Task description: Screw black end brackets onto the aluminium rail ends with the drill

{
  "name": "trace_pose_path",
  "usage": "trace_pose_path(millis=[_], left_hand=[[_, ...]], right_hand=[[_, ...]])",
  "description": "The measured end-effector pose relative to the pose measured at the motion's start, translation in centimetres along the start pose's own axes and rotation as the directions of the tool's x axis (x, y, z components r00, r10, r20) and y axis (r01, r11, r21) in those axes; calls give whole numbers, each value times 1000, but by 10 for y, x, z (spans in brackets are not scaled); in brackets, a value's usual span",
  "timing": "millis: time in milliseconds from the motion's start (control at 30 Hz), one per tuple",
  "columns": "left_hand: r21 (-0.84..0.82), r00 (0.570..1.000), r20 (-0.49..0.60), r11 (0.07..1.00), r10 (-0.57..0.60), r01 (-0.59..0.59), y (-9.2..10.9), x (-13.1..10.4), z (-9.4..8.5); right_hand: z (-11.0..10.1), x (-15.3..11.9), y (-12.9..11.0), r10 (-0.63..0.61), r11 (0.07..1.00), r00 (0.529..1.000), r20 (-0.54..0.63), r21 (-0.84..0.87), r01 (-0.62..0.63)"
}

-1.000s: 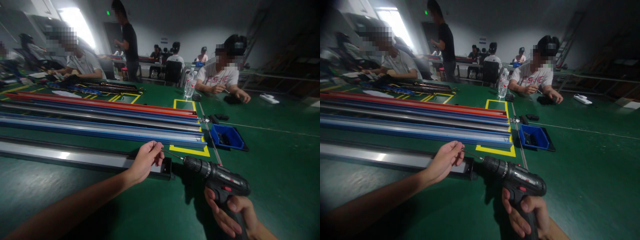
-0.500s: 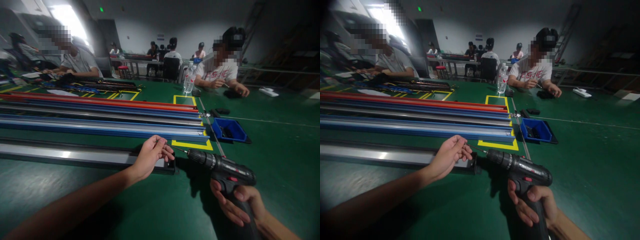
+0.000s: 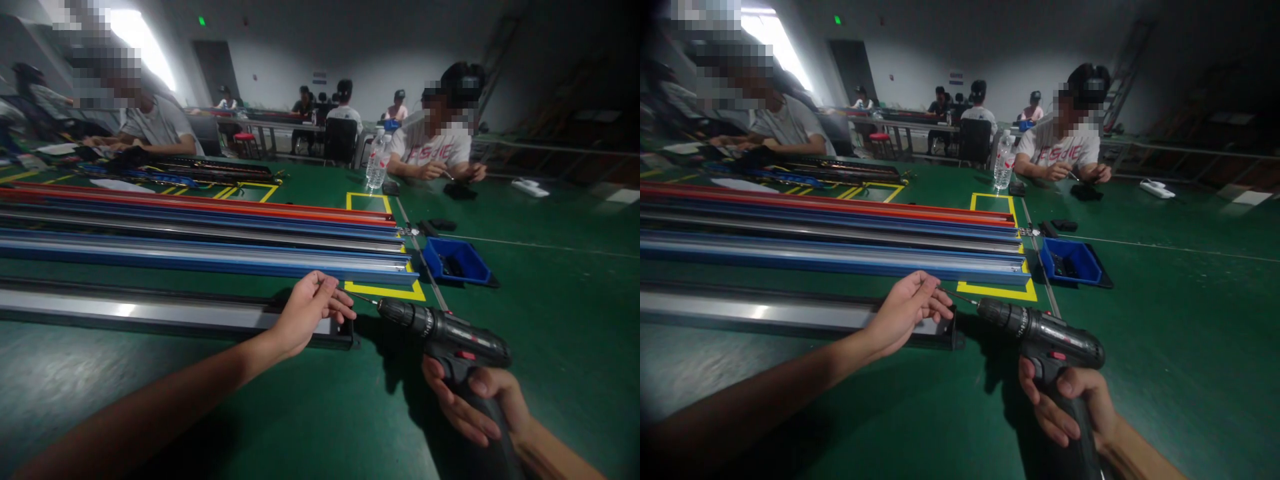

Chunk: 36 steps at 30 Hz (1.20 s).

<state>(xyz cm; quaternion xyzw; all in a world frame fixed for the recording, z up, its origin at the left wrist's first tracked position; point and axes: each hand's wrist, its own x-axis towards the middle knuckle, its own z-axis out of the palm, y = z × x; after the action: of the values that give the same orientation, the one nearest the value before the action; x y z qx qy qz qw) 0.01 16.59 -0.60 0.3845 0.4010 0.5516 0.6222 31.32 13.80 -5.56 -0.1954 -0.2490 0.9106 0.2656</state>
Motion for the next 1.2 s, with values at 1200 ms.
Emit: trace_pose_path(millis=[1200], left_hand=[[16, 999, -14, 999, -31, 31, 2, -2, 4]], right_hand=[[-3, 4, 1, -81, 995, 983, 163, 63, 71]])
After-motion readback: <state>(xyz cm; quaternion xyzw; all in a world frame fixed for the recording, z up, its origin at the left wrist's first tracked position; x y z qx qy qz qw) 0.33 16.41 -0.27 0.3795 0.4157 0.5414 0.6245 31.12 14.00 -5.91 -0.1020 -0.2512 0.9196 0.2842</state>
